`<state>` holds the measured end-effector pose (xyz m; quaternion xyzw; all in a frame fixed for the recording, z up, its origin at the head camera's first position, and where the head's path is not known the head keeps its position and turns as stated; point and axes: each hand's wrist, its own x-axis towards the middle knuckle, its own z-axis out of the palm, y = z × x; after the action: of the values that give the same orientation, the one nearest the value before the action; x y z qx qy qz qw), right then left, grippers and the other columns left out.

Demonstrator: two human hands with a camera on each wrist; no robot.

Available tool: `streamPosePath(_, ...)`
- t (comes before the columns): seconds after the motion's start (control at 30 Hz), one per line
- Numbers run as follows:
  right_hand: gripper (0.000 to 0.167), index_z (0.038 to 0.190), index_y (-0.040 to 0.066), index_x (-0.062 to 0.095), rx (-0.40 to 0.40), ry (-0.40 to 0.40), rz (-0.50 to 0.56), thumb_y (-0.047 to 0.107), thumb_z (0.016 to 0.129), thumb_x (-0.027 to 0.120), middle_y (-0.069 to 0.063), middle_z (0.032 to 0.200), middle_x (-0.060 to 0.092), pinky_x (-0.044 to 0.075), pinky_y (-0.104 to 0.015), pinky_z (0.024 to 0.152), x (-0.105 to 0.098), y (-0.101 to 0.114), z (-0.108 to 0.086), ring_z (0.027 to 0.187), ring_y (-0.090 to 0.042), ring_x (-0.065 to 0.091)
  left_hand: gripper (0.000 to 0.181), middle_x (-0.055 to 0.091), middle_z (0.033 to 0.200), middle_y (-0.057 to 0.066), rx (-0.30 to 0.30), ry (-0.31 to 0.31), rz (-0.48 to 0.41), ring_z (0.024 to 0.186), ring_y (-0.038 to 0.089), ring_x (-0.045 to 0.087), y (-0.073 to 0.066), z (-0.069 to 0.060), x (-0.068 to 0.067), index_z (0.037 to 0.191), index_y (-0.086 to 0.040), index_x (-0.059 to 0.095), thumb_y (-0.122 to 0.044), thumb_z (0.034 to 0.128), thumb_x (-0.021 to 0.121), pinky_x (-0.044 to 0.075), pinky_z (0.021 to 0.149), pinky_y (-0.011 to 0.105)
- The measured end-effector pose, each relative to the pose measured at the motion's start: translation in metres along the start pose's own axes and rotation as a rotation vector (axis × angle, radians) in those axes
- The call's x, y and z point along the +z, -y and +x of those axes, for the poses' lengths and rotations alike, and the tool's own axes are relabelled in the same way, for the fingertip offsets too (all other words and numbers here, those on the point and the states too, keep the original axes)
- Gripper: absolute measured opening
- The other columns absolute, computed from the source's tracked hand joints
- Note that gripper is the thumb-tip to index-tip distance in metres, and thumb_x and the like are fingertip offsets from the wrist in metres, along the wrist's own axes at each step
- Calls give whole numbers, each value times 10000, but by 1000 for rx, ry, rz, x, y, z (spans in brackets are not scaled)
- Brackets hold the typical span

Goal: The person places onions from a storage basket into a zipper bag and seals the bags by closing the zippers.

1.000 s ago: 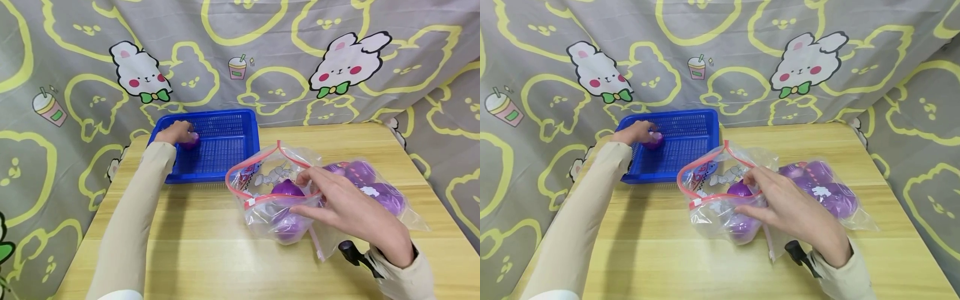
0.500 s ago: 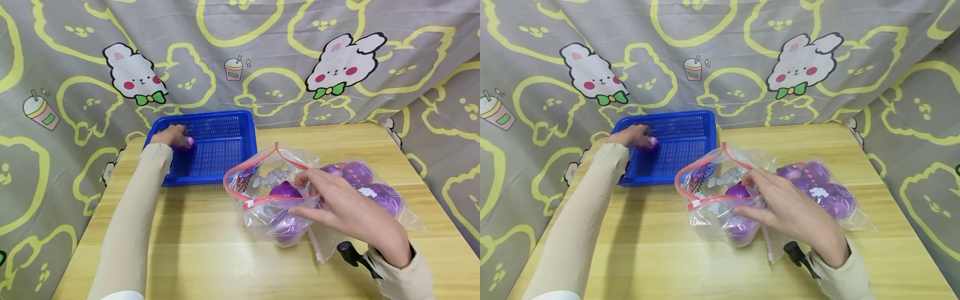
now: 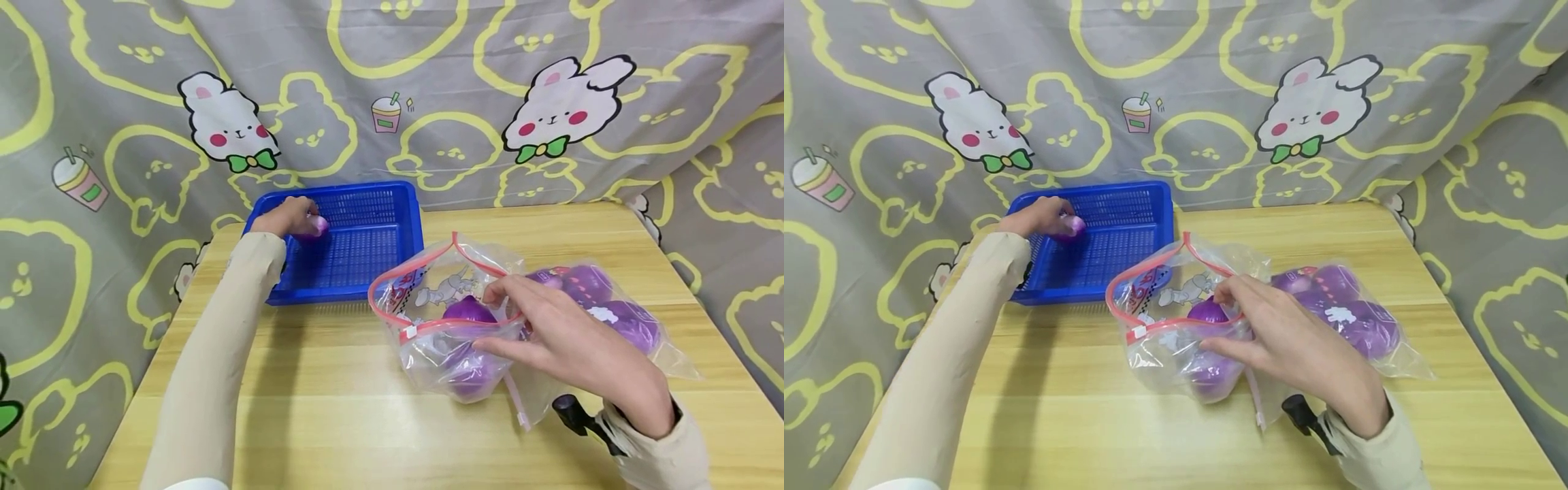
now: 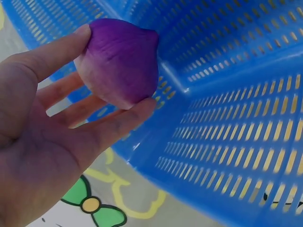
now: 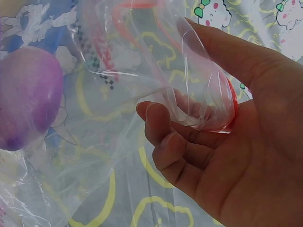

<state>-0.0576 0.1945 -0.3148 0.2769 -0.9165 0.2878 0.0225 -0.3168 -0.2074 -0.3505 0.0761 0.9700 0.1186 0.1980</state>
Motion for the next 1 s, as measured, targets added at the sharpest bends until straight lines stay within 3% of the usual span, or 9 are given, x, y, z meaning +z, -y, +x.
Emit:
streamPosePath(0.4,400,1151,158,591,-18,-7,-16,428,892,733,73,1065,652,529,-307,756,0,1,-3,906,-62,571,484,546,1358,236,54,-20,28,1190,383,536,-10,-4,2,1363,-10,534,-217,951,679,396,1054,589)
streamPosePath(0.63,417,1169,156,594,-19,-2,-17,449,899,717,75,1070,654,525,-311,760,-1,3,-3,905,-60,573,468,535,1364,240,53,-4,44,1204,390,540,-11,-14,4,1368,-12,534,-225,970,658,382,1065,593)
streamPosePath(1.0,414,1172,159,593,-32,-2,-29,454,905,708,82,1080,662,513,-339,777,-1,4,-4,911,-62,571,449,577,1320,243,123,-32,59,1198,380,548,-15,-26,11,1346,7,554,-169,952,680,391,1065,570)
